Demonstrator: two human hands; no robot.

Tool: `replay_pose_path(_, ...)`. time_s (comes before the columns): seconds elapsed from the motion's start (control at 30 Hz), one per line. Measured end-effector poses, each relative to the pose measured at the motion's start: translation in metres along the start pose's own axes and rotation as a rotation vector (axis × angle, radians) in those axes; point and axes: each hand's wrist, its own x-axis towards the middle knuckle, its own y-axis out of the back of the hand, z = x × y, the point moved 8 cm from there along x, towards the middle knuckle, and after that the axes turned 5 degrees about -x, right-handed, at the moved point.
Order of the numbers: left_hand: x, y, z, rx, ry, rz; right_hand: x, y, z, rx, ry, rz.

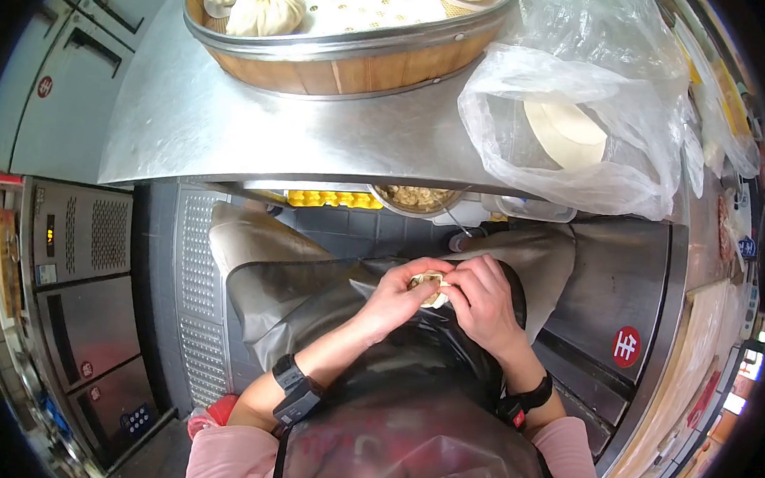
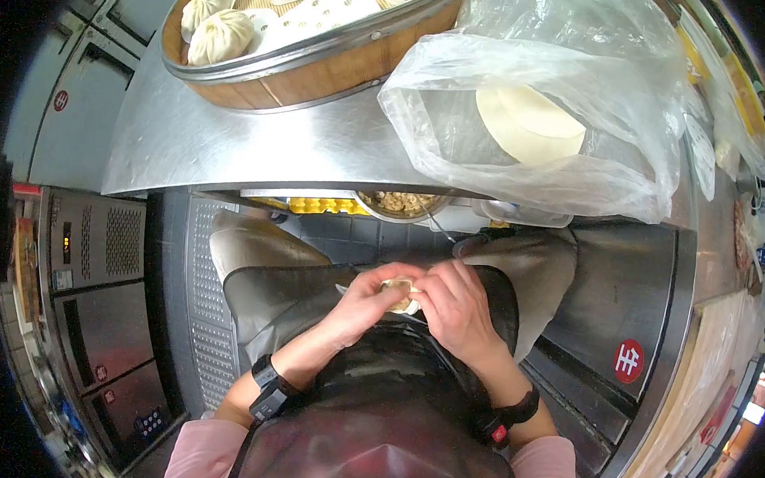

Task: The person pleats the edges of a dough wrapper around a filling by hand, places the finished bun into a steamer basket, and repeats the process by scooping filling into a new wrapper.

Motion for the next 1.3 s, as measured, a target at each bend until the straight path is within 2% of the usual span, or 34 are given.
replay_pose_path(0.1,-0.009,-0.008,0.032,-0.134,-0.090,0.005,-0.004,0.004,-0.001,0.072,0.002,0.011)
replay_pose_path(0.17,-0.012,-0.011,0.032,-0.237,-0.085,-0.053,-0.013,0.008,0.016,0.459,-0.298,0.122)
replay_pose_path(0.2,-0.009,-0.009,0.020,-0.424,-0.029,-0.031,-0.021,-0.008,0.027,0.637,-0.411,0.164)
replay_pose_path(0.23,-0.008,-0.009,0.008,-0.610,0.031,-0.008,-0.022,-0.016,0.027,0.640,-0.420,0.198)
replay_pose_path(0.33,-0.004,0.001,0.003,-0.475,-0.012,0.077,-0.024,-0.025,0.028,0.541,-0.431,0.197)
replay_pose_path(0.4,-0.004,0.005,0.006,-0.348,-0.046,0.106,-0.018,-0.020,0.020,0.393,-0.295,0.203)
replay_pose_path(0.53,-0.004,0.004,0.010,-0.361,-0.037,0.111,-0.017,-0.021,0.022,0.408,-0.340,0.209)
replay_pose_path(0.6,-0.003,0.005,0.006,-0.403,0.027,0.146,-0.020,-0.024,0.026,0.422,-0.387,0.214)
replay_pose_path(0.73,0.001,0.010,-0.003,-0.382,-0.005,0.180,-0.017,-0.023,0.022,0.382,-0.326,0.215)
replay_pose_path(0.8,0.000,0.010,0.002,-0.394,-0.089,0.169,-0.008,-0.010,-0.008,0.111,0.039,0.193)
replay_pose_path(0.9,-0.002,0.006,0.005,-0.328,-0.030,0.132,0.001,-0.003,-0.002,0.046,-0.093,0.164)
replay_pose_path(0.97,-0.002,0.007,0.003,-0.304,-0.020,0.108,-0.001,-0.004,0.000,0.018,-0.051,0.131)
replay_pose_path(1.03,-0.001,0.007,0.001,-0.279,-0.009,0.084,-0.007,-0.013,-0.007,-0.048,0.115,0.056)
replay_pose_path(1.13,-0.002,0.007,0.000,-0.293,-0.017,0.071,-0.008,-0.010,-0.015,-0.095,0.169,0.072)
replay_pose_path(1.23,-0.002,0.009,0.000,-0.238,-0.017,0.062,0.001,-0.001,-0.014,-0.057,0.082,0.099)
replay_pose_path(1.3,0.000,0.010,-0.001,-0.133,-0.012,0.045,0.002,-0.004,-0.010,-0.037,0.097,0.064)
